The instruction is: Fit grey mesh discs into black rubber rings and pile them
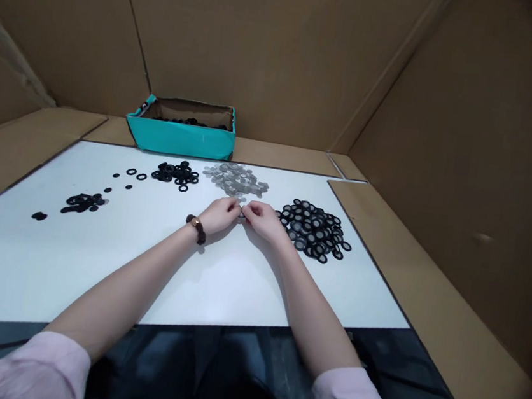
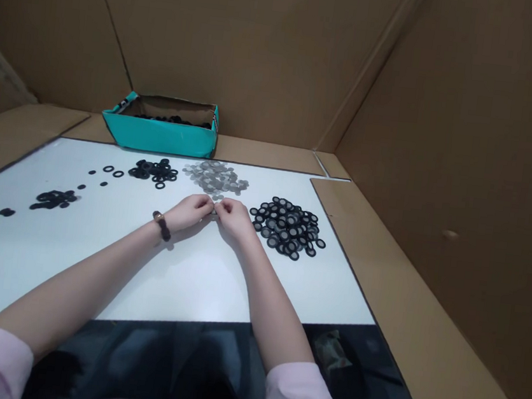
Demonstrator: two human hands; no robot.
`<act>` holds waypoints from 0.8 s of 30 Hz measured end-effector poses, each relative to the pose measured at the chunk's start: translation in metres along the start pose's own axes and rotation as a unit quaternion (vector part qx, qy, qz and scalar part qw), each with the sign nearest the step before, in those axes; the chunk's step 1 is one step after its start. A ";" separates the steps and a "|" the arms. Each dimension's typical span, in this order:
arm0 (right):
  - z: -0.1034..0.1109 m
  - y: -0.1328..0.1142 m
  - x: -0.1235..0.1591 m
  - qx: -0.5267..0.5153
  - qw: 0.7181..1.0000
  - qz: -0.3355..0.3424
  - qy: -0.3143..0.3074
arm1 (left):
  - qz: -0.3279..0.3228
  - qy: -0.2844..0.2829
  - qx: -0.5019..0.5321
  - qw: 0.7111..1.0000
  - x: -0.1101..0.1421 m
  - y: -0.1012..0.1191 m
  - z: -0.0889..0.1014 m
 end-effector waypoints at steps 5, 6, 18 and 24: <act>-0.008 0.000 0.003 -0.024 0.997 -0.045 -0.064 | -0.022 -0.080 0.129 0.988 -0.002 -0.003 -0.006; -0.009 0.002 0.004 -0.055 0.995 -0.057 -0.065 | -0.018 -0.076 0.164 0.983 -0.003 -0.005 -0.006; -0.007 0.010 0.007 -0.183 0.976 -0.108 0.038 | 0.044 -0.069 0.386 0.919 -0.006 -0.019 -0.023; -0.022 0.011 0.011 -0.222 0.962 -0.149 -0.056 | 0.053 -0.158 0.367 0.915 0.006 -0.004 -0.022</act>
Point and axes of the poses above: each hand's wrist, its own x-axis away from the middle knuckle, its own z-axis out of the back of the hand, y = z × x, the point moved 10 cm from there along -x, towards the middle knuckle, and after that the axes turned 7 degrees about -x, right-handed, at the moved point
